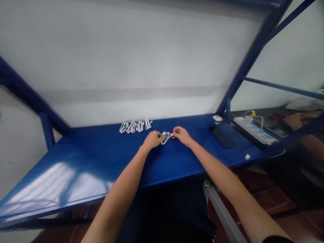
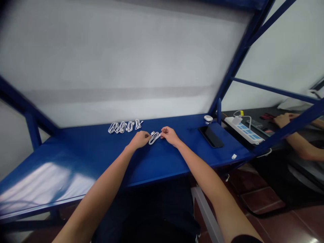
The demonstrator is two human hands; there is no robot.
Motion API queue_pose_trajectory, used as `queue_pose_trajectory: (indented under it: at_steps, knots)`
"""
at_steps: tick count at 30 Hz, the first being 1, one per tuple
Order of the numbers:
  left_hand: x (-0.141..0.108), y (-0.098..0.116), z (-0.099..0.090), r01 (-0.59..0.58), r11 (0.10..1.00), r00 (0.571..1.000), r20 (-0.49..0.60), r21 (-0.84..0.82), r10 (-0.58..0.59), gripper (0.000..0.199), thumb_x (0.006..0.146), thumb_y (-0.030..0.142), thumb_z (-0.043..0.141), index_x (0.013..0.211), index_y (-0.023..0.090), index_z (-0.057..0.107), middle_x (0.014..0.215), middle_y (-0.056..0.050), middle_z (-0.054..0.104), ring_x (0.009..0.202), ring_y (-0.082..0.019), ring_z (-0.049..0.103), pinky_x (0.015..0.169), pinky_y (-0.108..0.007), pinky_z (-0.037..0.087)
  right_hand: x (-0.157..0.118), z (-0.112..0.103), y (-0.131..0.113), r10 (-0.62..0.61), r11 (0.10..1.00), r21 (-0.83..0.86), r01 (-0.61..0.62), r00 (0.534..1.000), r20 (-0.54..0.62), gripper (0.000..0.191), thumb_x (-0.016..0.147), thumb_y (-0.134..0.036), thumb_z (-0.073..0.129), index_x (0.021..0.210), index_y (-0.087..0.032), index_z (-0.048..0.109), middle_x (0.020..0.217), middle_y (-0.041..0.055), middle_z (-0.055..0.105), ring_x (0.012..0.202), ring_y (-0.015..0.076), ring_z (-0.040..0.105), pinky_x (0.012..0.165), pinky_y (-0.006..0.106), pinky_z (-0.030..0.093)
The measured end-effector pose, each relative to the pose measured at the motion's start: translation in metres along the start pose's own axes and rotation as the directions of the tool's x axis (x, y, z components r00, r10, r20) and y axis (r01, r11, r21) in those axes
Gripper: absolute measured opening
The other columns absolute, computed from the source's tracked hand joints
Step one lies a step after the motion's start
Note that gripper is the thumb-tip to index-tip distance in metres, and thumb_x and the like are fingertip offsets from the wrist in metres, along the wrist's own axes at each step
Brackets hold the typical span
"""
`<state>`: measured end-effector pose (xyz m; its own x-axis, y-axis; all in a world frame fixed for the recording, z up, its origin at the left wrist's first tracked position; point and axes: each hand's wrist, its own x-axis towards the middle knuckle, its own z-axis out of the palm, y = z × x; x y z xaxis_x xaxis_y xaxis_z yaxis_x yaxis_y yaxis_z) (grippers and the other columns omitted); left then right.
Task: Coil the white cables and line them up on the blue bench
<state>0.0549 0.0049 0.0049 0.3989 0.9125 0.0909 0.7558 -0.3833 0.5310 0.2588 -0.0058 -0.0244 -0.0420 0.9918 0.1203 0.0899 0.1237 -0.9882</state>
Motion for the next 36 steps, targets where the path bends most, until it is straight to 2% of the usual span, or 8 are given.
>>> queue_pose_trajectory:
  at_steps: [6, 10, 14, 17, 20, 25, 31, 36]
  knots:
    - [-0.003, 0.006, 0.001, 0.054, 0.991, 0.995, 0.073, 0.124, -0.063, 0.031, 0.083, 0.036, 0.051, 0.066, 0.018, 0.068, 0.071, -0.01, 0.07, 0.067, -0.02, 0.064, 0.061, -0.026, 0.041, 0.011, -0.001, 0.005, 0.174, 0.97, 0.195, -0.143, 0.973, -0.154, 0.026, 0.069, -0.016, 0.068, 0.083, -0.022, 0.047, 0.066, -0.0033, 0.057, 0.058, 0.0123, 0.06, 0.055, 0.026, 0.052]
    - [-0.005, 0.007, 0.0, 0.094, 0.976, 0.989, 0.096, 0.195, -0.114, 0.028, 0.082, 0.036, 0.051, 0.07, 0.018, 0.068, 0.079, -0.014, 0.071, 0.076, -0.025, 0.067, 0.065, -0.029, 0.045, 0.015, 0.0, 0.008, 0.177, 0.984, 0.011, -0.178, 0.964, -0.196, 0.019, 0.074, -0.015, 0.06, 0.088, -0.021, 0.048, 0.063, -0.0037, 0.056, 0.048, 0.01, 0.053, 0.045, 0.022, 0.044]
    - [-0.006, 0.008, 0.0, 0.105, 0.969, 0.983, 0.121, 0.222, -0.134, 0.026, 0.08, 0.035, 0.052, 0.076, 0.017, 0.07, 0.088, -0.018, 0.072, 0.086, -0.031, 0.068, 0.071, -0.034, 0.049, 0.014, 0.003, 0.013, 0.043, 0.962, -0.257, -0.097, 0.977, -0.209, 0.024, 0.076, -0.017, 0.058, 0.098, -0.02, 0.05, 0.082, 0.0003, 0.061, 0.058, 0.0111, 0.057, 0.055, 0.026, 0.05]
    - [-0.007, 0.008, 0.001, 0.101, 0.966, 0.982, 0.131, 0.238, -0.135, 0.026, 0.08, 0.035, 0.052, 0.08, 0.017, 0.07, 0.092, -0.019, 0.072, 0.09, -0.032, 0.068, 0.075, -0.036, 0.05, 0.005, 0.008, 0.011, -0.1, 0.871, -0.49, -0.03, 0.966, -0.236, 0.031, 0.077, -0.026, 0.062, 0.105, -0.018, 0.051, 0.098, 0.0065, 0.061, 0.073, 0.0146, 0.061, 0.069, 0.032, 0.052]
    - [-0.007, 0.01, 0.001, 0.096, 0.959, 0.982, 0.135, 0.266, -0.136, 0.028, 0.082, 0.034, 0.05, 0.085, 0.016, 0.071, 0.095, -0.02, 0.072, 0.093, -0.033, 0.068, 0.076, -0.037, 0.05, -0.009, 0.014, 0.001, -0.205, 0.68, -0.732, -0.04, 0.948, -0.242, 0.032, 0.081, -0.041, 0.062, 0.101, -0.017, 0.055, 0.1, 0.0122, 0.062, 0.084, 0.0215, 0.062, 0.075, 0.035, 0.05]
    - [-0.008, 0.012, 0.001, 0.104, 0.949, 0.981, 0.125, 0.296, -0.147, 0.03, 0.083, 0.033, 0.047, 0.091, 0.016, 0.071, 0.098, -0.02, 0.072, 0.094, -0.032, 0.068, 0.077, -0.036, 0.05, -0.026, 0.02, -0.014, -0.073, 0.4, -0.916, -0.037, 0.995, -0.072, 0.025, 0.086, -0.039, 0.058, 0.074, -0.017, 0.062, 0.078, 0.0148, 0.066, 0.078, 0.0257, 0.064, 0.068, 0.033, 0.046]
    - [-0.024, 0.003, -0.008, 0.132, 0.927, 0.979, 0.099, 0.352, -0.177, 0.033, 0.085, 0.032, 0.044, 0.098, 0.014, 0.069, 0.1, -0.022, 0.07, 0.094, -0.034, 0.068, 0.077, -0.04, 0.051, -0.027, 0.012, -0.017, -0.067, 0.347, -0.937, 0.026, 0.998, 0.003, 0.019, 0.087, -0.024, 0.054, 0.075, -0.016, 0.067, 0.082, 0.0163, 0.069, 0.082, 0.0264, 0.065, 0.07, 0.032, 0.044]
    - [-0.057, -0.029, -0.027, 0.157, 0.876, 0.978, 0.049, 0.455, -0.201, 0.036, 0.087, 0.031, 0.04, 0.099, 0.013, 0.068, 0.095, -0.022, 0.07, 0.09, -0.034, 0.068, 0.077, -0.041, 0.05, -0.031, -0.004, -0.02, -0.022, 0.383, -0.924, 0.004, 1.0, -0.005, 0.014, 0.086, -0.018, 0.055, 0.08, -0.017, 0.067, 0.085, 0.0123, 0.072, 0.078, 0.0236, 0.066, 0.065, 0.028, 0.041]
